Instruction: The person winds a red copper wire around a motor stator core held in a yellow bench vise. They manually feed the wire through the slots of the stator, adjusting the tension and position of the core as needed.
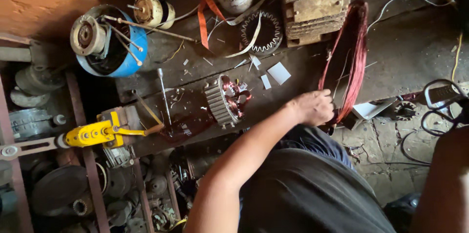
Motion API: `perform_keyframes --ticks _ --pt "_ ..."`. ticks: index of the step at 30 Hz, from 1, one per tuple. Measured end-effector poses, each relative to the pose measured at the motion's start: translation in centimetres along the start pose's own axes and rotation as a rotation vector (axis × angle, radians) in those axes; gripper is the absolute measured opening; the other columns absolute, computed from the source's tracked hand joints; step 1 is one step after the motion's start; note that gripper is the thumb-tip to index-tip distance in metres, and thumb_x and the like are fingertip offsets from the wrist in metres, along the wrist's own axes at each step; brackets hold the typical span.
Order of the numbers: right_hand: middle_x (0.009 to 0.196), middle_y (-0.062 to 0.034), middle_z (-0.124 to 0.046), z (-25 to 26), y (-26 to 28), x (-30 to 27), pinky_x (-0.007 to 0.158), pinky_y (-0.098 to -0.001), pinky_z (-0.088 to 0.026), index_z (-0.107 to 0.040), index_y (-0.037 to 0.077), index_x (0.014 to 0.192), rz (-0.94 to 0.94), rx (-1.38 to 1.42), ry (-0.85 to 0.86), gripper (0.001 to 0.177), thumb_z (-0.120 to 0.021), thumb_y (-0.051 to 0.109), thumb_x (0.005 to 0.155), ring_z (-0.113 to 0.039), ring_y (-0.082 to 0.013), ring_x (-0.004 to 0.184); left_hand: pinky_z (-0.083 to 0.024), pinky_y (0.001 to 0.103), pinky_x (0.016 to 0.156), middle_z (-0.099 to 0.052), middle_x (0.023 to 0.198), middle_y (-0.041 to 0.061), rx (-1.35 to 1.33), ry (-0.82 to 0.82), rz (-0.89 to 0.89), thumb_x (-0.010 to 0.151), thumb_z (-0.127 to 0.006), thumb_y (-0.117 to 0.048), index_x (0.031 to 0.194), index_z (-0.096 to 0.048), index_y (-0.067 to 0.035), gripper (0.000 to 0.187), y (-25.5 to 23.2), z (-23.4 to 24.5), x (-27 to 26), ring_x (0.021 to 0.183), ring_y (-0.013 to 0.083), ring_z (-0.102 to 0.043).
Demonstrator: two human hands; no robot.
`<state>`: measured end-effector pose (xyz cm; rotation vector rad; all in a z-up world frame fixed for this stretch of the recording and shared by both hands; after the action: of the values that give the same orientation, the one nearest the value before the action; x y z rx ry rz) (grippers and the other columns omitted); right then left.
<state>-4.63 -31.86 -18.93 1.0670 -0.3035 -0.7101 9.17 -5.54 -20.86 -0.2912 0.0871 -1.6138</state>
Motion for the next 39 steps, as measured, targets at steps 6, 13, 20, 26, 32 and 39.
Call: perform_keyframes --ticks 6,13,20,26,32,39 --pt "0.103 -0.0042 -0.063 -0.5 -1.5 -1.2 0.081 -0.0296 -0.052 -0.058 0.007 0.124 -0.016 0.010 0.027 0.031 -0.075 0.016 0.099 -0.062 -0.0144 0.091 -0.036 0.043 0.119 -0.062 0.109 0.004 0.082 -0.339 0.293 0.090 -0.058 -0.019 0.090 -0.070 -0.012 0.013 0.4 4.7 -1.2 0.116 0.0221 -0.056" --pt "0.103 -0.0033 -0.061 -1.0 -4.9 -2.4 0.079 -0.0281 -0.052 -0.056 0.006 0.125 -0.058 0.075 0.053 0.032 -0.074 0.015 0.100 -0.061 -0.0121 0.089 -0.036 0.048 0.120 -0.068 0.117 0.007 -0.106 -0.451 0.473 0.081 -0.058 -0.010 0.102 -0.070 -0.009 0.025 -0.8 13.2 -4.5 0.119 0.0236 -0.062" --pt "0.108 -0.0073 -0.064 -6.1 -0.5 7.4 0.078 -0.0314 -0.053 -0.059 0.006 0.126 0.218 0.064 0.104 0.035 -0.074 0.015 0.096 -0.064 -0.0155 0.090 -0.050 0.048 0.094 -0.075 0.103 0.015 0.268 -0.086 1.043 0.089 -0.063 -0.010 0.095 -0.076 -0.009 0.014 10.1 16.9 -11.9 0.101 0.0290 -0.070" --pt "0.112 -0.0162 -0.075 -11.3 9.9 12.1 0.094 -0.0438 -0.056 -0.072 0.005 0.112 0.656 -0.677 0.006 0.025 -0.080 0.017 0.091 -0.069 -0.0380 0.104 -0.056 0.040 0.077 -0.078 0.096 0.010 0.211 0.384 1.080 0.090 -0.066 -0.014 0.094 -0.079 -0.010 0.014 15.1 8.2 -11.0 0.094 0.0258 -0.074" --pt "0.116 -0.0242 -0.070 -12.1 10.8 12.7 0.090 -0.0483 -0.053 -0.069 0.002 0.119 0.416 -0.599 -0.054 0.034 -0.078 0.026 0.097 -0.066 -0.0427 0.105 -0.056 0.038 0.061 -0.079 0.089 0.008 0.262 0.280 1.053 0.090 -0.065 -0.013 0.084 -0.080 -0.014 0.016 16.0 3.2 -11.7 0.082 0.0239 -0.077" --pt "0.121 -0.0158 -0.072 -12.5 20.6 2.1 0.099 -0.0382 -0.054 -0.071 0.003 0.120 0.820 -0.554 -0.143 0.016 -0.078 0.010 0.107 -0.068 -0.0319 0.114 -0.057 0.042 0.060 -0.076 0.085 0.017 0.125 -0.011 1.022 0.089 -0.065 -0.012 0.084 -0.074 -0.007 0.012 14.9 12.2 -12.8 0.071 0.0291 -0.074"
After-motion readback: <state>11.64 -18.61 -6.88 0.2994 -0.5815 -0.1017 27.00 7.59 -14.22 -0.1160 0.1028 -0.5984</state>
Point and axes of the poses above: each hand's wrist, its own x-axis towards the middle knuckle, its own z-axis out of the back of the hand, y = z × x, the point moved 8 cm from there along x, towards the middle knuckle
